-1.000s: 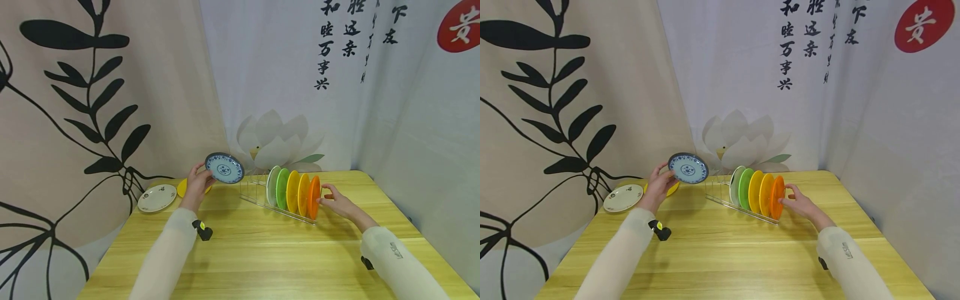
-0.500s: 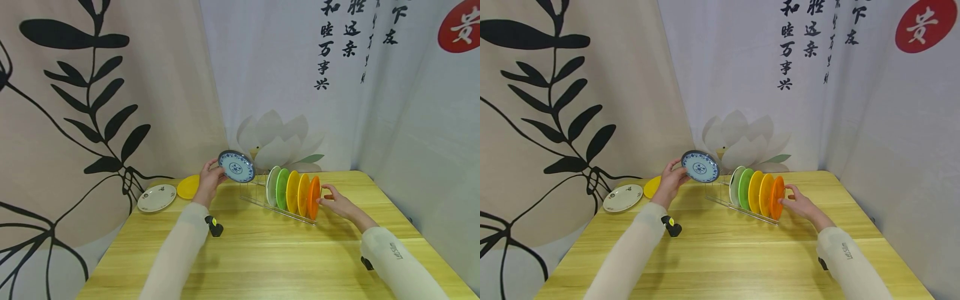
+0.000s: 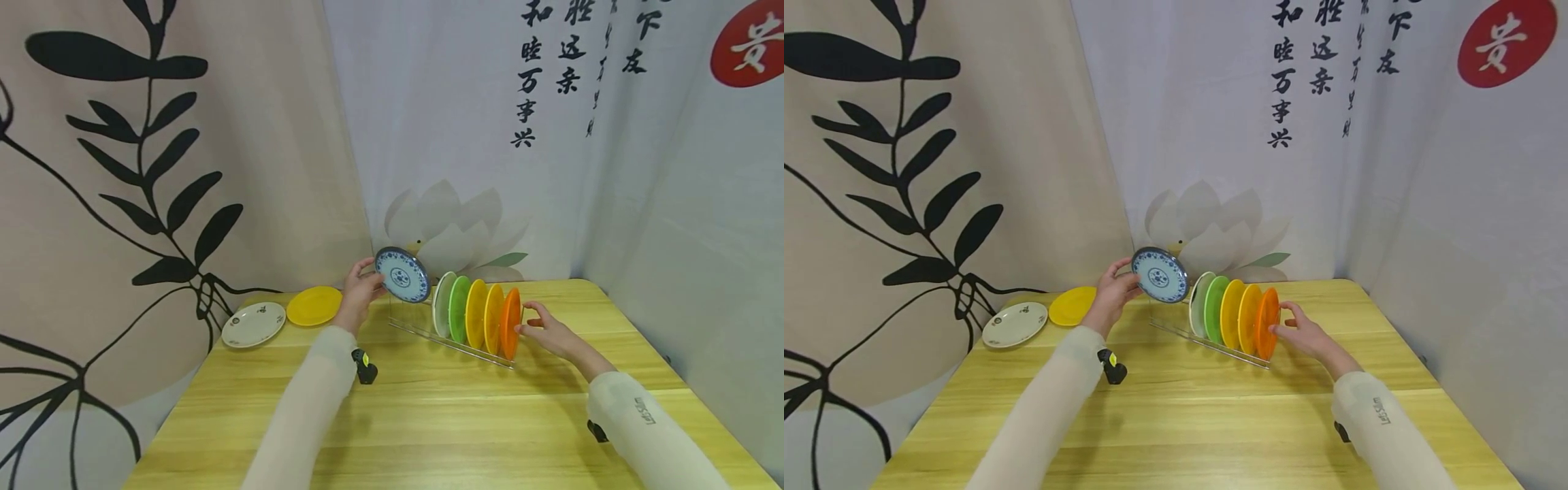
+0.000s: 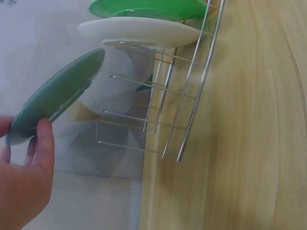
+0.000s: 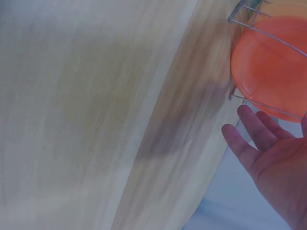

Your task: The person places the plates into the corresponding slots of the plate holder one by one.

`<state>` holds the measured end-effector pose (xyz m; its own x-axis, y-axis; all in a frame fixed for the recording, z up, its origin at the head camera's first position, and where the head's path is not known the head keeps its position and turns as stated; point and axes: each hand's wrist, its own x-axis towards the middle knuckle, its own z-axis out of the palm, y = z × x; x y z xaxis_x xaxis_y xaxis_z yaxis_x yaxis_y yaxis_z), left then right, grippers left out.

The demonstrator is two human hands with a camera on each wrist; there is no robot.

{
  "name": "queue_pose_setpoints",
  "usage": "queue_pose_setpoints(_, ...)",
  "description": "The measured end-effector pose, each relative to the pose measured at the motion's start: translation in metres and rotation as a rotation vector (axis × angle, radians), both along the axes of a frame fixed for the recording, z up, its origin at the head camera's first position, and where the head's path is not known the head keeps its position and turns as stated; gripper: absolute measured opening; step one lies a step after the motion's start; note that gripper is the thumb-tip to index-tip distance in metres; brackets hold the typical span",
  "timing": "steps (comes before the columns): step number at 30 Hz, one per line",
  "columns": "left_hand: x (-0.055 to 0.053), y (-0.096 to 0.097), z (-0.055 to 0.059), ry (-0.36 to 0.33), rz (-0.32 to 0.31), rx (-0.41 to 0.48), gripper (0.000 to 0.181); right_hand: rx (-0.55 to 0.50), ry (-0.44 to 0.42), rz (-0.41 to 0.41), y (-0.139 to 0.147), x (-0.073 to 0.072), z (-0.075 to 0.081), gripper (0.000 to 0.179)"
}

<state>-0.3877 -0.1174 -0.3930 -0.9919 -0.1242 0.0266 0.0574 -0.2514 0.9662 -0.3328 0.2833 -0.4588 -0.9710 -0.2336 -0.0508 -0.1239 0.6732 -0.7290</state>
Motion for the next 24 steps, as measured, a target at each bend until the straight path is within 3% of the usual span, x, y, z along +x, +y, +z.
queue_pose_setpoints(12,-0.01,0.018,-0.006,-0.029,-0.022,-0.08,0.049,-0.018,-0.015,-0.01,-0.002,0.001,0.001,0.076)
queue_pose_setpoints(24,-0.011,0.04,-0.007,-0.017,-0.031,-0.151,0.049,-0.023,-0.01,-0.005,-0.001,0.001,0.001,0.077)
